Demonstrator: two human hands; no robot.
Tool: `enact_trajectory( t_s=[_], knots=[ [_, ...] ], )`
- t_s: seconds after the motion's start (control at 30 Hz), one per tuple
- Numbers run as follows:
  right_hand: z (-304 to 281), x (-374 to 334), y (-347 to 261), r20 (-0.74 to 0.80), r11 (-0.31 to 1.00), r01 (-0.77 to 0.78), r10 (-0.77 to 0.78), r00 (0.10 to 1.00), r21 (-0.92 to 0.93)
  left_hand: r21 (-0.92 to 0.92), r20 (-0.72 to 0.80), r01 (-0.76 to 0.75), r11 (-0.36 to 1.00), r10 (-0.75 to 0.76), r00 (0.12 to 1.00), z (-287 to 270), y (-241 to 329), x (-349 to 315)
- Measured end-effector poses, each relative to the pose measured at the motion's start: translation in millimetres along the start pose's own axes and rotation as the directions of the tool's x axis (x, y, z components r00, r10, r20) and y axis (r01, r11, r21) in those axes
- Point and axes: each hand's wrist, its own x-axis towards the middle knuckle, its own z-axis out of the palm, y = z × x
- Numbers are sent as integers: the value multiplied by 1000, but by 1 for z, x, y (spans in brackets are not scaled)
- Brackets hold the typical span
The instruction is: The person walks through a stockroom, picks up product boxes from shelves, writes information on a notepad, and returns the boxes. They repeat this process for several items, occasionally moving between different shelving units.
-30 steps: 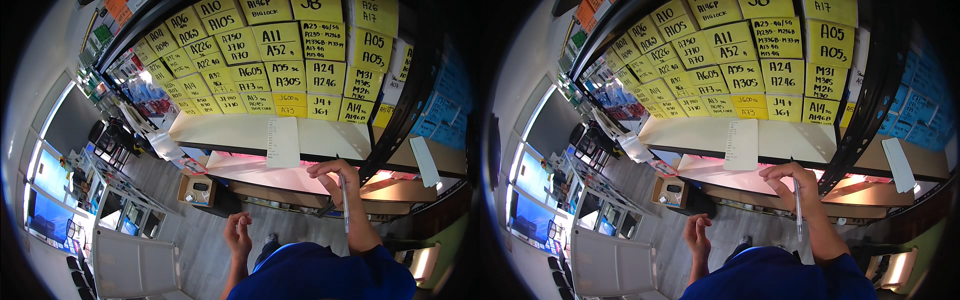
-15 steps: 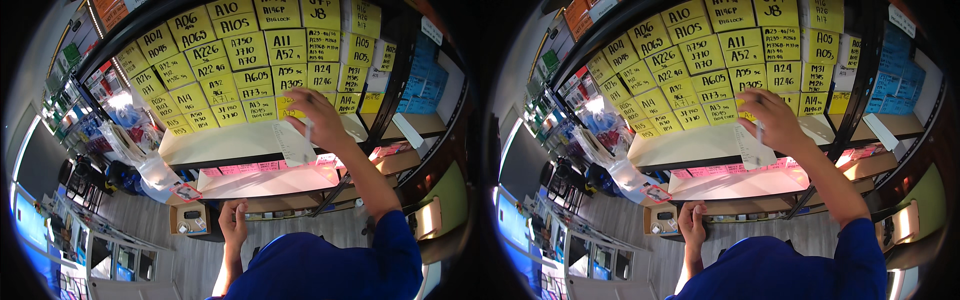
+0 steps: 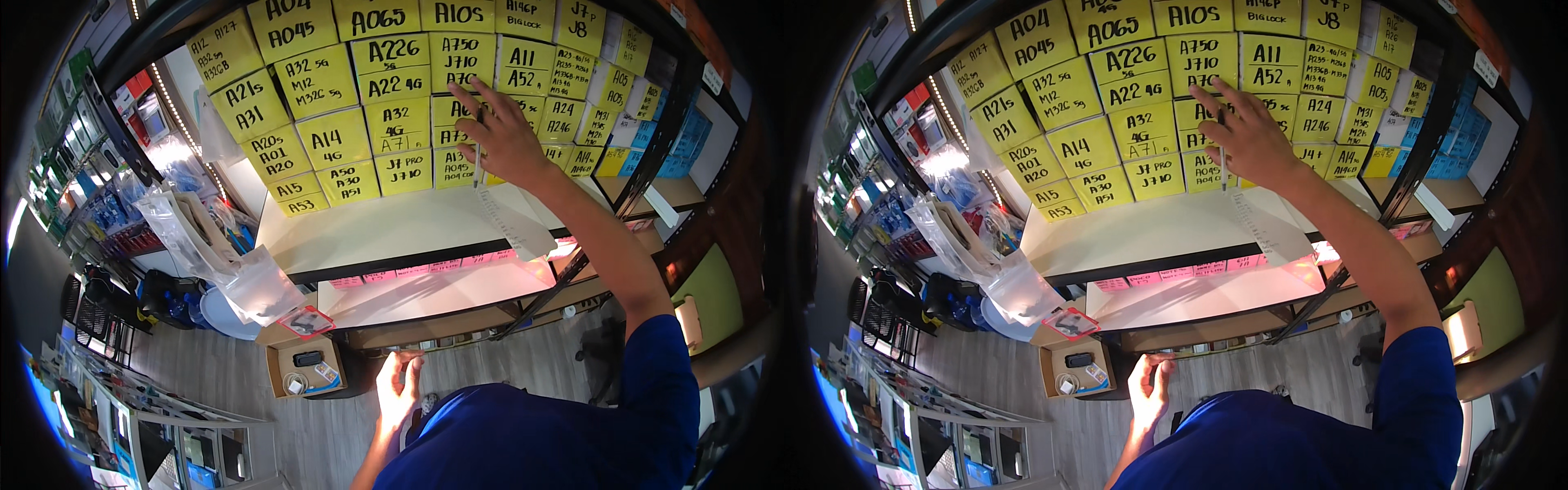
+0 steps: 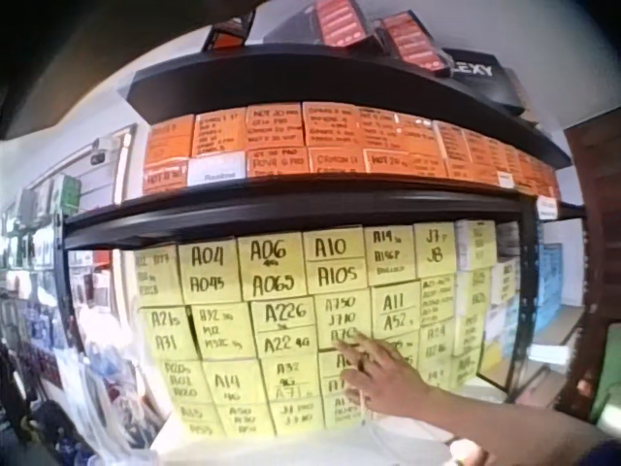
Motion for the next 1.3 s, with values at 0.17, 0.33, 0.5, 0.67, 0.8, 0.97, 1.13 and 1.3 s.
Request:
enact_trajectory(
  t_s=[0.17, 0.33, 0.5, 0.67, 0.8, 0.97, 1.13, 1.3],
  knots=[
    [-2, 5, 1, 6, 997, 27, -27, 1000, -79, -5, -12, -45, 999, 45, 999, -20, -6, 11],
    [-12, 11, 2, 45, 999, -26, 24, 999, 36, -24, 5, -47, 999, 47, 999, -24, 10, 20],
    [-79, 13, 0, 243, 804, -463, 397, 885, 374, -48, 32, -11, 999, 12, 999, -27, 5, 10],
    [-145, -66, -14, 203, 473, -680, 717, 667, 560, -105, 21, 100, 989, -99, 995, -33, -23, -7],
    [-165, -175, -51, 336, -62, -697, 904, 265, 715, -105, 62, 156, 982, -150, 987, -31, -42, -4],
    [-169, -262, -108, 394, -319, -838, 909, -138, 443, -91, 141, 126, 988, -113, 984, -19, -47, 18],
    [-220, -269, -98, 113, 17, -931, 992, 62, 365, 1, 342, 7, 1000, -7, 940, 26, -7, 59],
    [-251, -295, -64, 50, -31, -953, 999, -17, 300, 5, 480, -112, 994, 96, 872, 80, 22, 73]
  ],
)
